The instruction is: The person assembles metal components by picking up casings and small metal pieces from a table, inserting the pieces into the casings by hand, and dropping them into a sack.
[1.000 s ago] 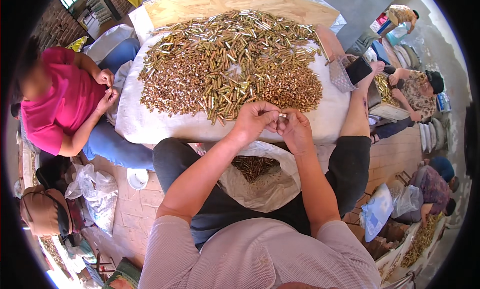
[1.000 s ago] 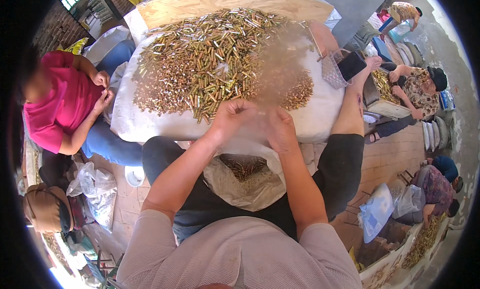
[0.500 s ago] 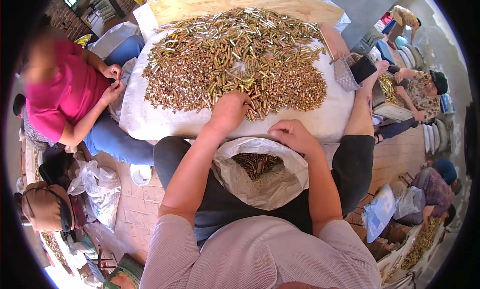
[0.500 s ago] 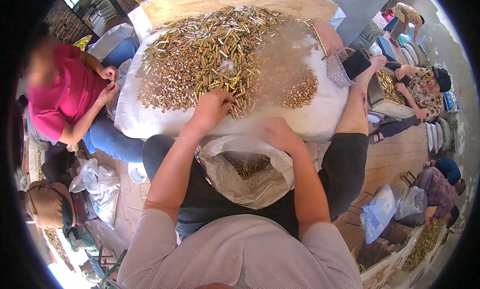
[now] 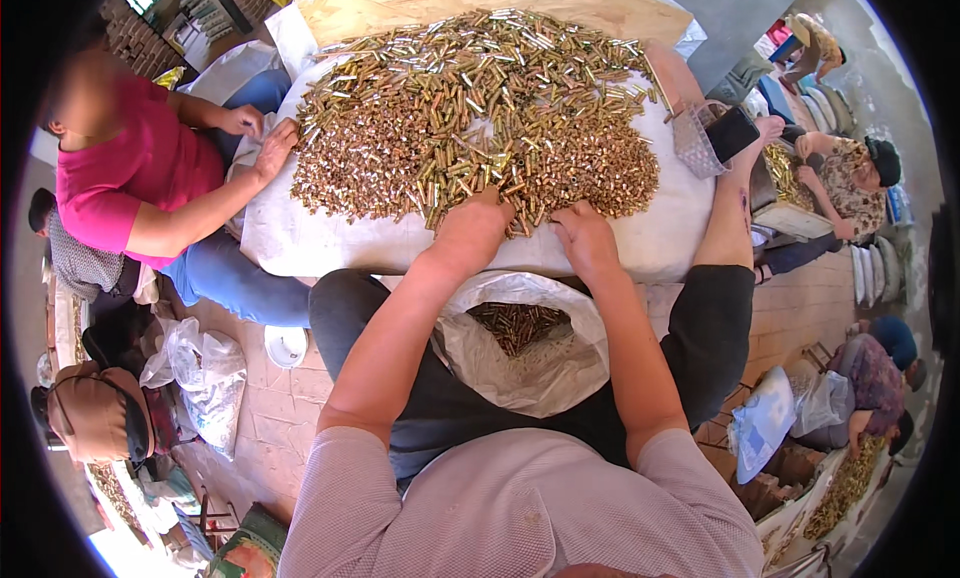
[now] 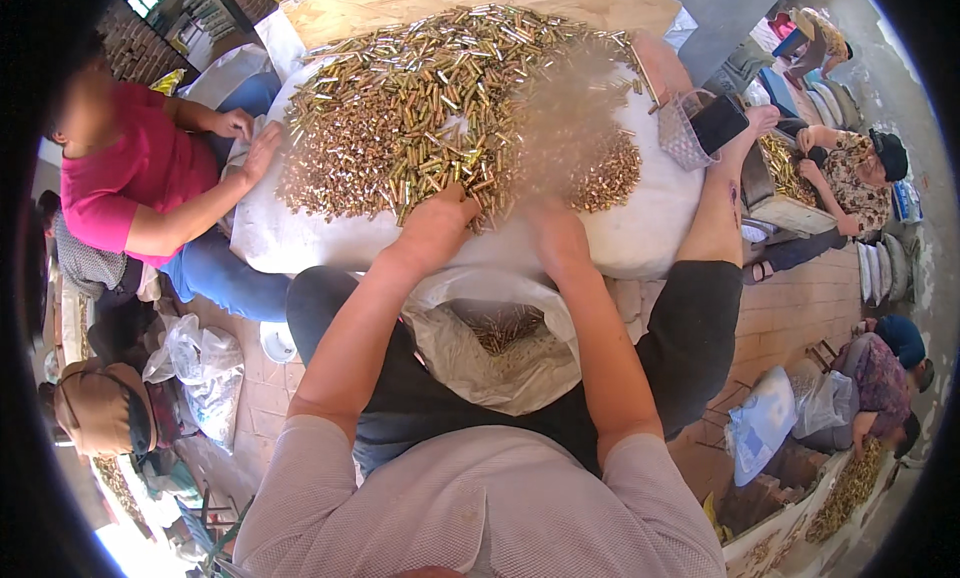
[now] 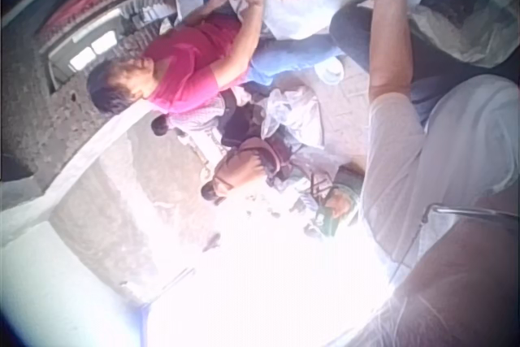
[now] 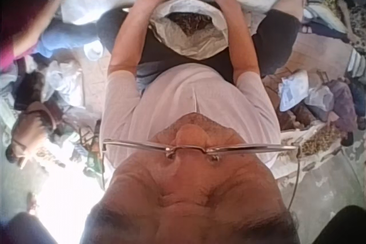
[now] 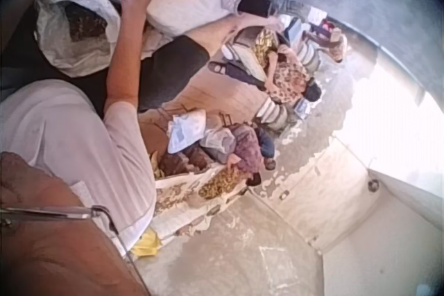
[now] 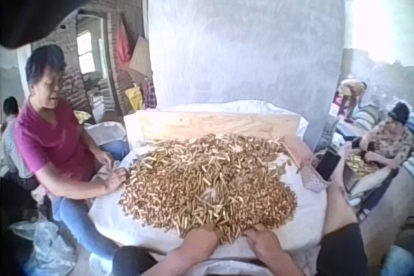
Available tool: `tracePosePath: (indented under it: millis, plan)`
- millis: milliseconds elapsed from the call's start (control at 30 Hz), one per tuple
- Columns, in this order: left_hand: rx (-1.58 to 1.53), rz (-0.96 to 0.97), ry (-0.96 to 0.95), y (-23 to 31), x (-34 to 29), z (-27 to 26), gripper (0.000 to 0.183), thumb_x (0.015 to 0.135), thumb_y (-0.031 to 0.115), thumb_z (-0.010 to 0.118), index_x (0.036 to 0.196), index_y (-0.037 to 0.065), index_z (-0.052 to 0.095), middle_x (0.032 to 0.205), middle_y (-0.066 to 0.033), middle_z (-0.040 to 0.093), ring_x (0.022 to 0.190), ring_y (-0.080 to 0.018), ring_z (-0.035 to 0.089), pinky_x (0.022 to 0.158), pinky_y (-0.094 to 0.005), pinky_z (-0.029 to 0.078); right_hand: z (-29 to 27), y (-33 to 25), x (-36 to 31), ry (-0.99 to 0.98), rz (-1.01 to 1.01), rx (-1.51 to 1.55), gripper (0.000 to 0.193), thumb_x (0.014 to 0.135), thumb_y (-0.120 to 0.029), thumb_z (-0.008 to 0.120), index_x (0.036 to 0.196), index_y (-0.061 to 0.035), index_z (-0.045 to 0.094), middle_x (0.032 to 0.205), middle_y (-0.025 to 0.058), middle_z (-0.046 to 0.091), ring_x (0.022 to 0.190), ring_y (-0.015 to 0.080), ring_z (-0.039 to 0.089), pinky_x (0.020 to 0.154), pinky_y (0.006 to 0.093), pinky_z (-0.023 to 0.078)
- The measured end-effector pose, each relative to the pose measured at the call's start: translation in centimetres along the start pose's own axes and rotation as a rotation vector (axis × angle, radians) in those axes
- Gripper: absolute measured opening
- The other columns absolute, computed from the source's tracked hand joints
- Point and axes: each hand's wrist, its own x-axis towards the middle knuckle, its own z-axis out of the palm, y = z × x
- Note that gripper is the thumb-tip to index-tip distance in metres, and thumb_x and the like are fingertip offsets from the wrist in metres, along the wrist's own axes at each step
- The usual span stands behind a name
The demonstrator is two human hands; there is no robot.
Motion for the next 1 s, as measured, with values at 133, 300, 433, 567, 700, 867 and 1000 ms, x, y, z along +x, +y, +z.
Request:
tracePosePath:
  millis: [133,300,433,567,700,867,1000]
  plan:
    - [0.031,0.026,-0.015,-0.6,0.3,0.4,0.014,0.079,0.004,0.061,0.092,0.003,0.065,0.097,-0.0186,0.061,0.090,-0.0350,0.066,0.076,-0.0446,0.055,0.0,-0.2,0.0,-0.024,-0.002,-0.100,0.025,0.090,-0.013,0.046,0.105,-0.0094,0.066,0.107,0.0189,0.063,0.096,0.0388,0.062,0.084,0.0451,0.049]
    - [-0.126,0.084,0.204,-0.8,0.5,0.2,0.008,0.085,0.009,0.063,0.091,0.003,0.062,0.090,-0.0142,0.060,0.079,-0.0330,0.064,0.069,-0.0414,0.053,-0.8,-0.9,-0.4,-0.081,0.067,-0.080,0.026,0.093,-0.014,0.041,0.104,-0.0047,0.062,0.108,0.0243,0.061,0.097,0.0427,0.060,0.085,0.0491,0.047]
    - [-0.446,-0.078,0.174,-0.5,1.3,-1.4,0.011,0.094,0.013,0.061,0.094,0.002,0.060,0.082,-0.0106,0.063,0.065,-0.0247,0.065,0.059,-0.0357,0.053,0.0,0.0,-0.8,0.088,-0.054,-0.078,0.013,0.082,-0.005,0.062,0.094,-0.0017,0.059,0.091,0.0191,0.057,0.081,0.0406,0.060,0.071,0.0481,0.050]
    - [-1.132,-0.325,0.105,0.1,1.4,-1.6,0.017,0.099,0.016,0.058,0.097,0.000,0.061,0.075,-0.0058,0.063,0.054,-0.0131,0.061,0.050,-0.0273,0.051,0.2,0.3,-1.0,0.060,-0.014,-0.053,0.014,0.083,-0.004,0.061,0.096,-0.0003,0.060,0.089,0.0198,0.058,0.079,0.0385,0.060,0.070,0.0449,0.050]
    - [-1.323,-0.336,0.018,0.3,1.3,-1.6,0.018,0.098,0.015,0.059,0.104,-0.002,0.064,0.077,-0.0047,0.065,0.055,-0.0112,0.061,0.048,-0.0253,0.052,-0.7,0.4,-1.3,0.175,-0.070,0.308,0.016,0.088,-0.004,0.063,0.103,0.0002,0.063,0.083,0.0124,0.064,0.073,0.0222,0.062,0.064,0.0347,0.051]
    - [-1.408,-0.235,-0.043,0.2,1.2,-0.1,0.020,0.096,0.010,0.062,0.110,-0.004,0.066,0.080,-0.0047,0.066,0.063,-0.0103,0.061,0.054,-0.0254,0.052,-2.9,-1.9,-1.0,-0.011,0.346,1.290,0.015,0.091,-0.006,0.066,0.105,-0.0012,0.065,0.081,0.0042,0.064,0.070,0.0129,0.060,0.062,0.0278,0.049]
    - [-1.402,-0.215,-0.100,1.0,1.3,0.1,0.019,0.094,0.007,0.064,0.109,-0.004,0.067,0.079,-0.0038,0.065,0.067,-0.0096,0.059,0.057,-0.0254,0.050,-3.0,-2.1,-1.4,0.055,0.259,1.528,0.015,0.091,-0.008,0.068,0.105,-0.0026,0.066,0.082,0.0033,0.065,0.068,0.0119,0.058,0.060,0.0270,0.048]
